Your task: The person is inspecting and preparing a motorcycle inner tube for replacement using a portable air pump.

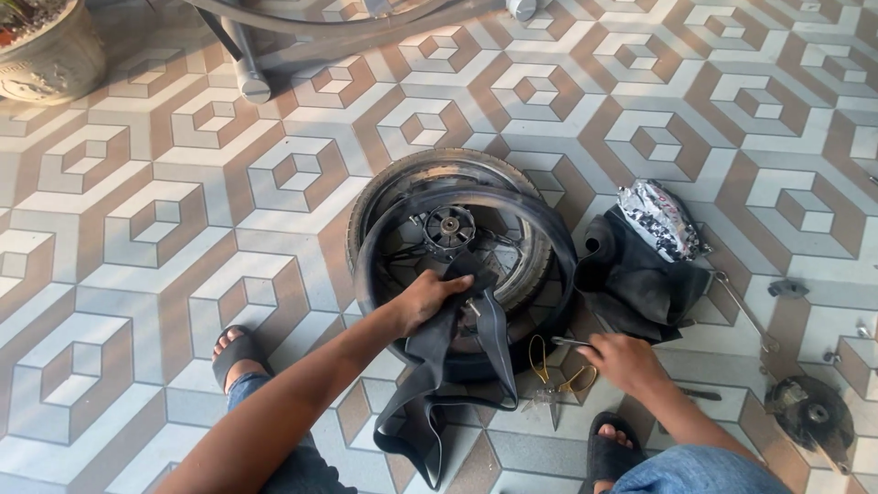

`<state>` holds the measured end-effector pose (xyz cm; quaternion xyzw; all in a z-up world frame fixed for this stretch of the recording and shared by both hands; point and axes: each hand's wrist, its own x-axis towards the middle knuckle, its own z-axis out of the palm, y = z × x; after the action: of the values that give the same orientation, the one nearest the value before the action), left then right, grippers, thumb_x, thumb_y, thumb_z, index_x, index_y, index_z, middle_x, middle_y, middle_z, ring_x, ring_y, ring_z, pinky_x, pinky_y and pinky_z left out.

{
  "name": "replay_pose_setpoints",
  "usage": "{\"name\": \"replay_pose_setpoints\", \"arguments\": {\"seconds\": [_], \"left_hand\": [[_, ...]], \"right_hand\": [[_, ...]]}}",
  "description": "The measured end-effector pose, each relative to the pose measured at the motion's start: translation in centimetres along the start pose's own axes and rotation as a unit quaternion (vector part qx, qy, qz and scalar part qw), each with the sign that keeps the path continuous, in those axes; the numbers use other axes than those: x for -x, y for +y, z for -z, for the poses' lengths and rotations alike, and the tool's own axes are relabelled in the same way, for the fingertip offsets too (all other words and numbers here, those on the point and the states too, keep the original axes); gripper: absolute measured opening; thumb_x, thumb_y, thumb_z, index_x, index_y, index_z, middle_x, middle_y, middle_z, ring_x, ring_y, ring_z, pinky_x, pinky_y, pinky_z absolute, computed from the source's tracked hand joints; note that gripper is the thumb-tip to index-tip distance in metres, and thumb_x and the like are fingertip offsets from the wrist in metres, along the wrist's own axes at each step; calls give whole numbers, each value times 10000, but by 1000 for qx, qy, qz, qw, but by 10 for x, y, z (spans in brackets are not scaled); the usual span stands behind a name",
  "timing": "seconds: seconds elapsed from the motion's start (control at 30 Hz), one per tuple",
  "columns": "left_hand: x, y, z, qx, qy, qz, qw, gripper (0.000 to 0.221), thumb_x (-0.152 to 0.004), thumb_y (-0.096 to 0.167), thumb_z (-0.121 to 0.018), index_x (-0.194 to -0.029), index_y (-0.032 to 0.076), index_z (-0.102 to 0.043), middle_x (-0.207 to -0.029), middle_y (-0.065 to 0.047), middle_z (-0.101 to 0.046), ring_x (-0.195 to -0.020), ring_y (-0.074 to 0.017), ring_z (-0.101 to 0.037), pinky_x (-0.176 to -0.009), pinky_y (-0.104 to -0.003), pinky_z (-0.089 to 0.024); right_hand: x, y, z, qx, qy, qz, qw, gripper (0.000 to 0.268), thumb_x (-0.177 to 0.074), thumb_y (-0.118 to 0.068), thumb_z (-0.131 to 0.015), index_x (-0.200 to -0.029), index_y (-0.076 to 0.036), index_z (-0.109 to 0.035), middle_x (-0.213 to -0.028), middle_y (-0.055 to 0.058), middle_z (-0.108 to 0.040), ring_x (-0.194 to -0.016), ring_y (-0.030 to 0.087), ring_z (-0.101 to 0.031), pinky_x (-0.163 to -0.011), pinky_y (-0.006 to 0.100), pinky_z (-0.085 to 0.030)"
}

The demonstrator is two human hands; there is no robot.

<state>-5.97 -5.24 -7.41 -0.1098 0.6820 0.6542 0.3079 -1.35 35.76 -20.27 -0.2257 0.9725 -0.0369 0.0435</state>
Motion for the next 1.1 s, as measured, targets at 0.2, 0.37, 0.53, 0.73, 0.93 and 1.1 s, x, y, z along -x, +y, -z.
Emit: {"name": "replay_pose_setpoints", "arguments": {"seconds": [0.2,0.37,0.53,0.73,0.93,1.1], "left_hand": [[32,22,7,99,-75,-23,992,367,-948,299,-713,-977,-54,-615,-744,-106,-643,-545,-179,-621,-527,-326,-601],[25,16,7,58,-51,-35,996,394,-884,266,-770,-1005,-92,-656,-748,-133,-679,-514,-178,-636,-487,-262,-569],[7,-8,0,91,-18,-116,989,387,-825,221,-896,-914,-125,-746,-694,-268,-704,-583,-359,-733,-510,-387,-626],[45,24,-15,78,-19,-134,988,285,-833,207,-851,-822,-53,-734,-627,-157,-671,-535,-216,-701,-488,-327,-604],[76,48,-19,88,8,-214,973,170,-787,124,-879,-854,-12,-802,-668,-159,-736,-618,-211,-737,-532,-315,-612],[66,31,-15,111,20,-222,968,185,-778,137,-895,-874,1,-814,-685,-168,-744,-600,-227,-741,-539,-302,-607]], "right_hand": [[52,60,-64,78,-92,-219,968,305,-987,-463,-547,-949,-210,-712,-843,-13,-772,-718,206,-747,-669,353,-594],[58,73,-84,205,-120,-218,946,308,-982,-491,-554,-958,-244,-737,-946,-38,-699,-859,118,-681,-788,332,-535],[1,-19,34,-194,-46,-143,969,383,-1054,-374,-549,-1206,-82,-745,-991,190,-730,-975,416,-730,-741,474,-621],[-50,-138,136,-690,-156,-115,697,667,-980,-594,-476,-1160,-13,-748,-1039,195,-802,-962,291,-756,-809,405,-600],[-71,-185,179,-827,-117,-144,530,552,-953,-536,-598,-1092,-12,-697,-1148,219,-743,-1085,382,-709,-958,508,-529],[-80,-191,206,-828,43,-178,530,190,-910,-196,-747,-1051,-74,-712,-1041,159,-775,-982,322,-758,-895,451,-568]]}}
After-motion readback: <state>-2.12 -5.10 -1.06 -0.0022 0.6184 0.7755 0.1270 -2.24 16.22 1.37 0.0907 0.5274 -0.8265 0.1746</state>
